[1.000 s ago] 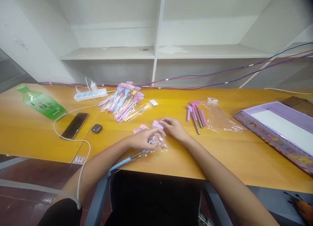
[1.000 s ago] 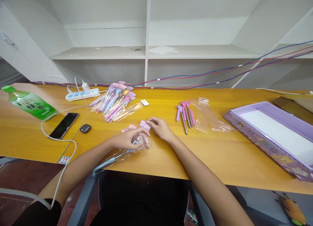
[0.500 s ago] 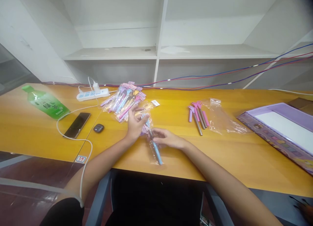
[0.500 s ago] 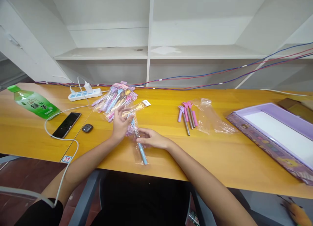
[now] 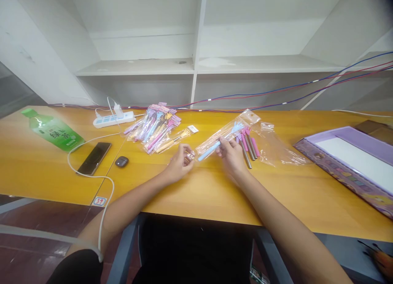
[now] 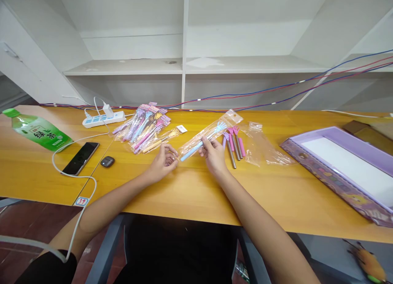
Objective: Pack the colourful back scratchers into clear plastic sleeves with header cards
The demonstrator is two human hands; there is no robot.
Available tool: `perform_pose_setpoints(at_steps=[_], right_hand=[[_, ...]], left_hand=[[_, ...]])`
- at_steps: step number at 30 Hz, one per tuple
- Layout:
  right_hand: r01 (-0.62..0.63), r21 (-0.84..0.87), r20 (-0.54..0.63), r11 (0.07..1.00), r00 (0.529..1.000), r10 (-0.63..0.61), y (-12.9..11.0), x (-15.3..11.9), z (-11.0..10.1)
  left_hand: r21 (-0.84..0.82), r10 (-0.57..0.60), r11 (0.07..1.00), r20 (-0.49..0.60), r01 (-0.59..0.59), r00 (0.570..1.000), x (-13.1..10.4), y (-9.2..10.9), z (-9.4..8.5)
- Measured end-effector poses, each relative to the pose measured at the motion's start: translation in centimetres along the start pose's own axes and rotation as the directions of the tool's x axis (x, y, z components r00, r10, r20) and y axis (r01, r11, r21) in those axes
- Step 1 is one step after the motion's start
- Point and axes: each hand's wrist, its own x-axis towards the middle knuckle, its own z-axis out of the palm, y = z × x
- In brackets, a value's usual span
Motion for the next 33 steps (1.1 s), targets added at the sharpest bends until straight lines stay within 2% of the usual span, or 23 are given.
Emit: perform_pose_setpoints(at_steps=[4, 8, 10, 13, 15, 17, 20, 23, 26, 28, 30, 33], right_hand=[[-0.053, 0.049, 0.026, 0.997, 0.998, 0.052, 0.0, -0.1, 0.2], [-0.109, 0.059, 0.121, 0.992, 0.987, 0.101, -0.1, -0.4, 0.4], [-0.119, 0.064, 0.150, 0.991, 0.983, 0.109, -0.1, -0.5, 0.5], [-0.133, 0.085, 0.159, 0.987, 0.980, 0.118, 0.0, -0.5, 0.5], [-0.105, 0.132, 0.083, 0.986, 0.992, 0.095, 0.1, -0.3, 0.3], [-0.038, 0.171, -0.066, 0.984, 0.997, 0.050, 0.4, 0.1, 0.0], [0.034, 0.159, -0.235, 0.987, 0.972, 0.004, 1.0, 1.0, -0.9], [0.030, 0.137, -0.280, 0.990, 0.960, 0.010, 1.2, 2.5, -2.5], [-0.024, 0.184, -0.335, 0.983, 0.938, 0.086, 0.8, 4.0, -4.3], [-0.064, 0.223, -0.331, 0.973, 0.934, 0.137, 0.4, 4.4, -5.2], [-0.057, 0.225, -0.300, 0.973, 0.946, 0.125, 0.2, 4.3, -5.6], [-0.004, 0.170, -0.263, 0.985, 0.964, 0.049, 0.1, 3.2, -5.1]], left_hand=[[0.224, 0.134, 0.969, -0.102, -0.109, 0.986, 0.2, 0.8, -0.8], [0.245, 0.109, 0.968, -0.235, -0.050, 0.966, 0.6, 0.8, -1.4], [0.252, 0.098, 0.967, -0.247, -0.033, 0.964, 0.7, 0.7, -1.6], [0.260, 0.124, 0.963, -0.210, -0.067, 0.970, 0.7, 0.7, -1.6], [0.276, 0.159, 0.956, -0.219, -0.095, 0.963, 0.7, 0.9, -1.6], [0.307, 0.202, 0.944, -0.242, -0.122, 0.949, 0.7, 1.0, -1.6], [0.335, 0.241, 0.929, -0.228, -0.157, 0.943, 0.5, 1.2, -1.2], [0.324, 0.255, 0.928, -0.194, -0.184, 0.947, 0.4, 1.4, -0.7], [0.304, 0.259, 0.933, -0.191, -0.194, 0.947, 0.4, 1.8, -0.4], [0.287, 0.235, 0.941, -0.163, -0.182, 0.958, 0.3, 2.0, -0.4], [0.270, 0.195, 0.950, -0.117, -0.158, 0.974, 0.2, 2.1, -0.3], [0.236, 0.124, 0.966, -0.072, -0.104, 0.990, -0.1, 1.7, 0.0]])
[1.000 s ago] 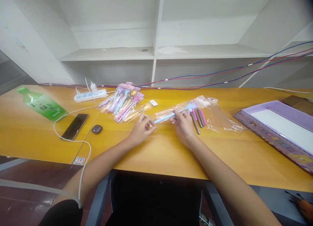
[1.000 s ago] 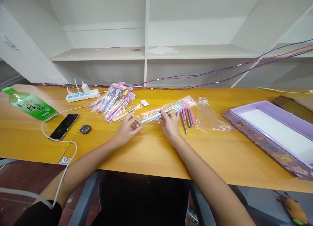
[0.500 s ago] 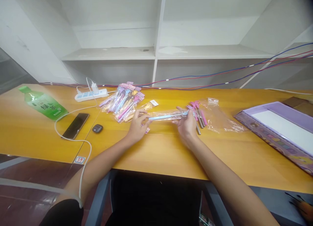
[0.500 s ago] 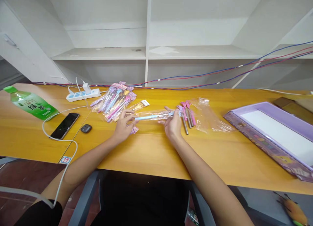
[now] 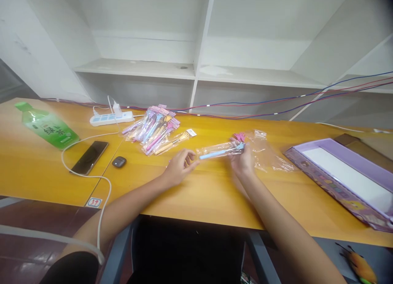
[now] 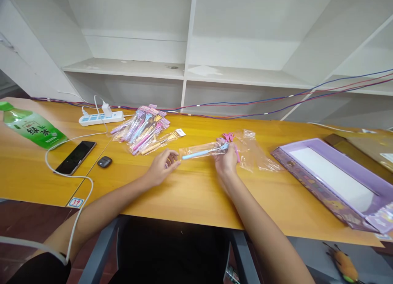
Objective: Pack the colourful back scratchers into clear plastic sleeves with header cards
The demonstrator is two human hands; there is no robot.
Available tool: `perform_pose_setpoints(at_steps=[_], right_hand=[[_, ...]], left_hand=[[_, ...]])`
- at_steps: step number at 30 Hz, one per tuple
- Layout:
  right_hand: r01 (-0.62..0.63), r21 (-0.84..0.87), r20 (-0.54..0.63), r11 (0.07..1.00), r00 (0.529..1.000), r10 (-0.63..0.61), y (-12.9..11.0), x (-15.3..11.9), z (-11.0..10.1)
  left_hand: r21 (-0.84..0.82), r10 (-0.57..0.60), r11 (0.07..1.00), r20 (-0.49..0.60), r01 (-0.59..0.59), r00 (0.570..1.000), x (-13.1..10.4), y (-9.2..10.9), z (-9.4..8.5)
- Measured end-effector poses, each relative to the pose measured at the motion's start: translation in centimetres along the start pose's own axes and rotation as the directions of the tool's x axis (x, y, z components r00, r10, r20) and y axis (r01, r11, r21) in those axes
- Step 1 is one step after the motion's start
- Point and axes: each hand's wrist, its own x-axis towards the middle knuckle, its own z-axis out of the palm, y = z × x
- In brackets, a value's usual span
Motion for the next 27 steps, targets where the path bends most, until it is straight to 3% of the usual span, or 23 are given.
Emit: perform_pose_setpoints(at_steps=[6, 12, 15, 21, 27], right_hand=[[0.063, -0.007, 0.040, 0.998, 0.997, -0.063, -0.1, -3.1, 1.5], [0.011, -0.024, 0.068, 1.000, 0.998, -0.009, -1.3, -3.9, 1.5], [-0.019, -0.029, 0.080, 0.999, 0.997, 0.021, -2.0, -3.7, 0.7], [-0.062, -0.061, 0.084, 0.996, 0.994, 0.067, -2.9, -3.6, -0.4], [-0.124, -0.039, 0.100, 0.991, 0.987, 0.128, -2.7, -3.6, -1.1]], left_hand=[[-0.013, -0.025, 1.000, 0.045, 0.025, 0.999, -0.4, -0.6, 0.0], [0.214, 0.192, 0.959, -0.015, -0.184, 0.981, 0.2, -0.8, -1.0], [0.320, 0.230, 0.929, -0.103, -0.187, 0.968, 0.7, -1.2, -1.2], [0.271, 0.234, 0.922, 0.174, -0.275, 0.956, 0.4, -1.5, -0.6], [0.332, 0.231, 0.890, 0.262, -0.313, 0.937, -0.1, -0.8, -0.2]])
